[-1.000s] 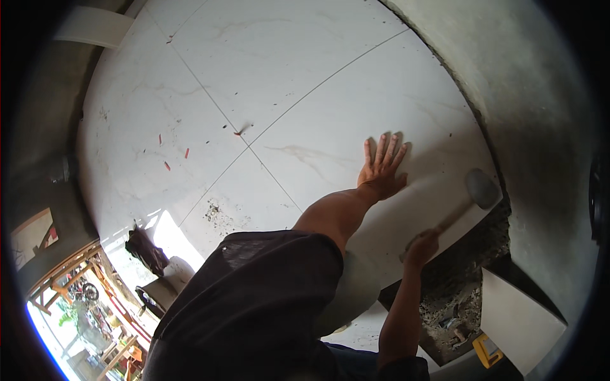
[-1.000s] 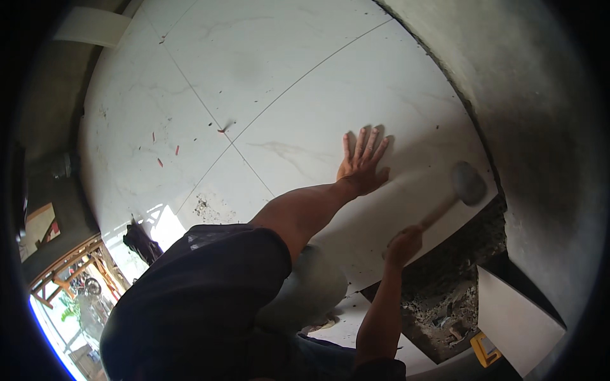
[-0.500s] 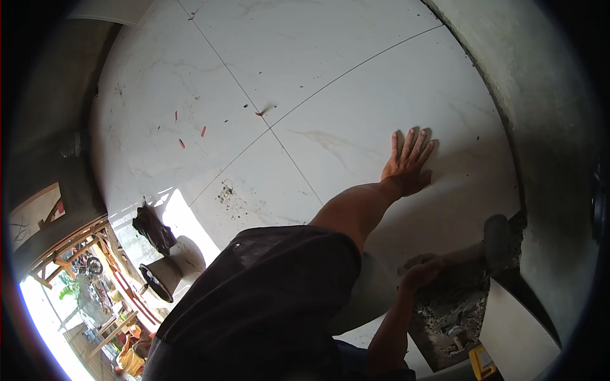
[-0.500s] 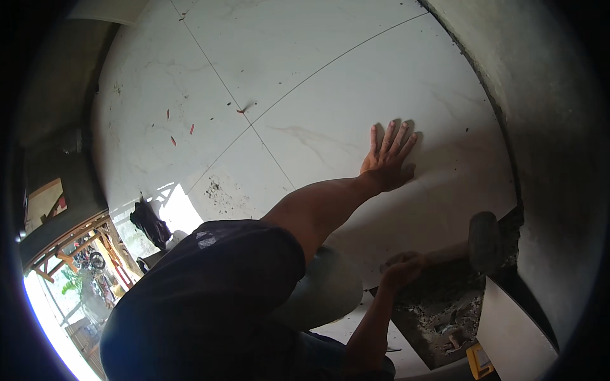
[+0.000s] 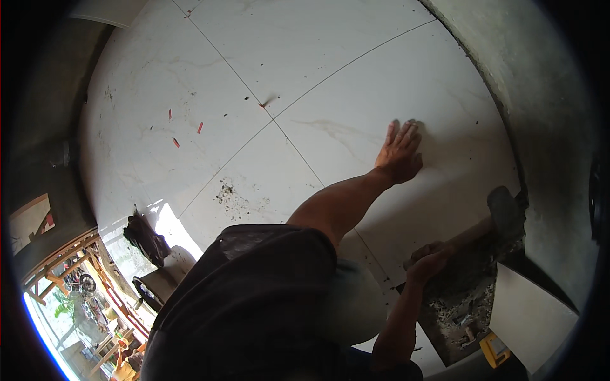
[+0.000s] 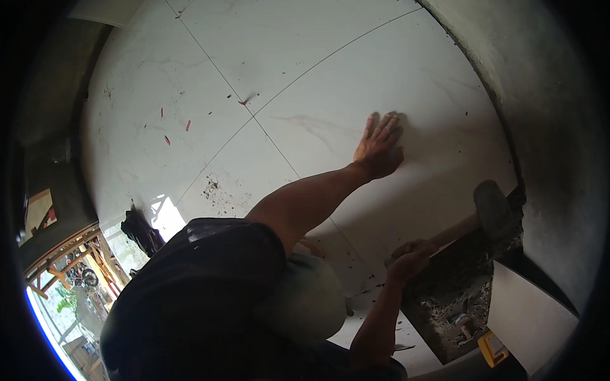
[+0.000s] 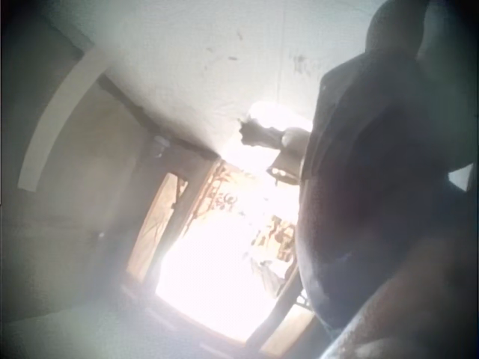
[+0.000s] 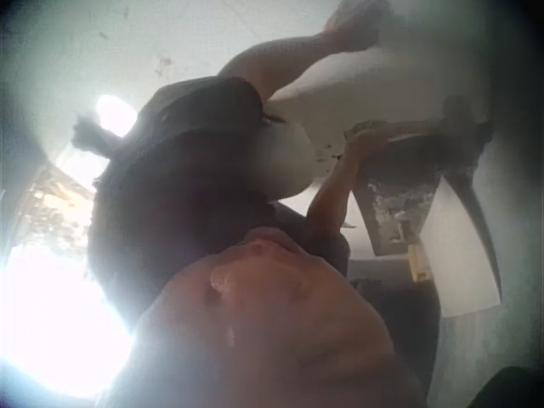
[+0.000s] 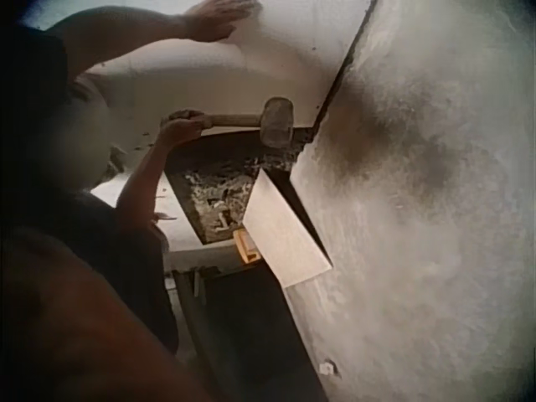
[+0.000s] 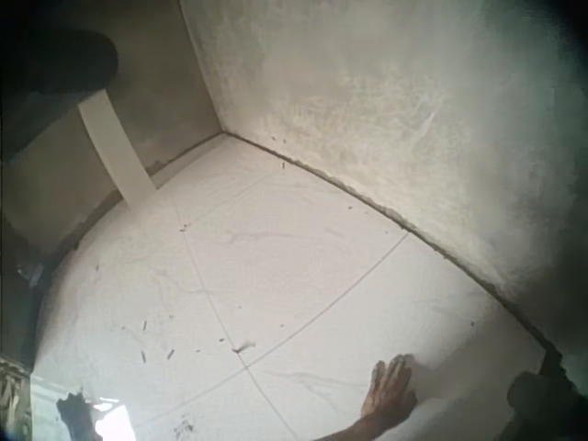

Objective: The person lays a large white floor tile onto a bed of mortar. They then use a rubber mallet to tap the tile into place and a trowel and putty knife to adjust the mortar and clear the gaps between the tiles.

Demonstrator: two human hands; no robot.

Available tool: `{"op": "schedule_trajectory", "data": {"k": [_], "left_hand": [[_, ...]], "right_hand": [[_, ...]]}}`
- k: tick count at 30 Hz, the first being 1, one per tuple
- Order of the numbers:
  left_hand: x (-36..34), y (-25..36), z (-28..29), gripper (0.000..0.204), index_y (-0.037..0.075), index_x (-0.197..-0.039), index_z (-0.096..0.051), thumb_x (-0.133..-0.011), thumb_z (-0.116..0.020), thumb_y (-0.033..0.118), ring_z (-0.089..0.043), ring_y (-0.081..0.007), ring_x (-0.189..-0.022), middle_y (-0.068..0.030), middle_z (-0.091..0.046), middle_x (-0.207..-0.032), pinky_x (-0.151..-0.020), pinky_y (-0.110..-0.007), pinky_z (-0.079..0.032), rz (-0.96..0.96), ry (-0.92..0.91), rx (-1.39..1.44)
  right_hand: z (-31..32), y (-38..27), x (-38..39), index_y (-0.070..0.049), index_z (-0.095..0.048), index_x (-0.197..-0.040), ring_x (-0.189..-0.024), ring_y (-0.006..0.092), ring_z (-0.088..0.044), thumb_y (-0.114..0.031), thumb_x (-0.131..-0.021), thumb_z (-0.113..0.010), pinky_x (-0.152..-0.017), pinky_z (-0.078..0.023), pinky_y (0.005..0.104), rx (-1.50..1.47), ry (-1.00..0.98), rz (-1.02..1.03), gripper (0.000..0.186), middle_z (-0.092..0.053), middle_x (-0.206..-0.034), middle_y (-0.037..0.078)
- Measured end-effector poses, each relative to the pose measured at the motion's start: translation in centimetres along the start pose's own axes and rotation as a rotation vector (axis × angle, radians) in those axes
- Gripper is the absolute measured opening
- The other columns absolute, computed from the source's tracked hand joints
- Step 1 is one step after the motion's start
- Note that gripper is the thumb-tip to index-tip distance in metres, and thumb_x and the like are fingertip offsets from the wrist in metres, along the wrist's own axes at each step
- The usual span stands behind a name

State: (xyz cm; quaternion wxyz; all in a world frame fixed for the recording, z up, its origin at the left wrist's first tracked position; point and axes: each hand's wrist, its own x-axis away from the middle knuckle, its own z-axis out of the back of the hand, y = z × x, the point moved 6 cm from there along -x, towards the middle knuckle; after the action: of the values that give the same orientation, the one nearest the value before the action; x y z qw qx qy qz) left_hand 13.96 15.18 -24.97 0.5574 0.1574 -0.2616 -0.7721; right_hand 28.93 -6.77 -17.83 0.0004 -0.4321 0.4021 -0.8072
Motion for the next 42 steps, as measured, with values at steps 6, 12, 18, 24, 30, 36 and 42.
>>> {"op": "schedule_trajectory", "data": {"k": [6,12,18,24,30,36,42], "left_hand": [[7.2,-9.6,8.3,0.08,0.022,-0.152,-0.008,-0.089,-0.042,0.057,0.007,-0.0355,-0.145,-0.011,0.003,-0.158,-0.11,-0.065,0.005,0.395,0.005,-0.347],[9.3,-14.3,10.2,0.078,0.021,-0.153,-0.004,-0.09,-0.032,0.058,0.009,-0.0418,-0.143,-0.0117,0.004,-0.158,-0.108,-0.065,0.007,0.504,0.038,-0.499],[9.4,-14.7,9.1,0.077,0.021,-0.153,-0.004,-0.091,-0.028,0.06,0.006,-0.0365,-0.145,-0.0111,0.002,-0.159,-0.11,-0.063,0.003,0.472,0.104,-0.537],[9.1,-14.6,8.7,0.077,0.021,-0.152,-0.006,-0.091,-0.026,0.063,0.005,-0.0353,-0.145,-0.0126,0.001,-0.158,-0.111,-0.062,0.005,0.452,0.138,-0.495],[9.3,-14.8,8.4,0.073,0.02,-0.152,-0.008,-0.093,-0.028,0.058,0.001,-0.0332,-0.145,-0.0129,-0.005,-0.158,-0.109,-0.064,0.001,0.351,0.178,-0.531],[15.0,1.0,-0.4,0.075,0.018,-0.151,-0.014,-0.09,-0.04,0.051,-0.003,-0.035,-0.145,-0.0123,-0.006,-0.157,-0.109,-0.067,-0.002,-0.255,-0.459,-0.658],[15.0,2.5,-1.1,0.073,0.023,-0.152,-0.011,-0.09,-0.039,0.052,-0.001,-0.0344,-0.145,-0.0105,-0.005,-0.157,-0.109,-0.065,0.0,-0.305,-0.558,-0.676]], "right_hand": [[2.8,8.7,-2.0,-0.007,-0.04,-0.067,-0.044,0.0155,-0.042,-0.066,-0.095,-0.018,-0.04,-0.04,0.0284,0.446,0.004,0.253,0.069,-0.041,-0.053,0.005],[1.2,7.3,-0.6,-0.007,-0.037,-0.062,-0.046,0.0158,-0.035,-0.065,-0.095,-0.02,-0.045,-0.036,0.0319,0.479,-0.014,0.259,0.069,-0.039,-0.053,0.004],[1.7,6.9,2.2,-0.008,-0.038,-0.065,-0.047,0.0164,-0.042,-0.061,-0.097,-0.022,-0.049,-0.036,0.0337,0.368,0.032,0.6,0.064,-0.036,-0.054,0.003],[5.3,8.1,1.4,-0.006,-0.041,-0.066,-0.052,0.0152,-0.041,-0.063,-0.096,-0.018,-0.052,-0.037,0.0346,0.471,0.109,0.638,0.069,-0.042,-0.057,0.004],[7.1,7.8,0.7,-0.006,-0.043,-0.067,-0.054,0.0126,-0.04,-0.061,-0.097,-0.025,-0.051,-0.036,0.0335,0.277,-0.062,0.432,0.065,-0.04,-0.057,0.002],[7.2,5.5,1.6,-0.002,-0.048,-0.073,-0.056,0.0127,-0.043,-0.061,-0.096,-0.033,-0.052,-0.037,0.0346,0.313,-0.06,0.367,0.065,-0.046,-0.059,0.005],[7.1,6.6,1.3,-0.001,-0.052,-0.078,-0.058,0.0161,-0.05,-0.06,-0.096,-0.034,-0.055,-0.041,0.0352,0.414,0.008,0.456,0.064,-0.051,-0.061,0.008]]}}
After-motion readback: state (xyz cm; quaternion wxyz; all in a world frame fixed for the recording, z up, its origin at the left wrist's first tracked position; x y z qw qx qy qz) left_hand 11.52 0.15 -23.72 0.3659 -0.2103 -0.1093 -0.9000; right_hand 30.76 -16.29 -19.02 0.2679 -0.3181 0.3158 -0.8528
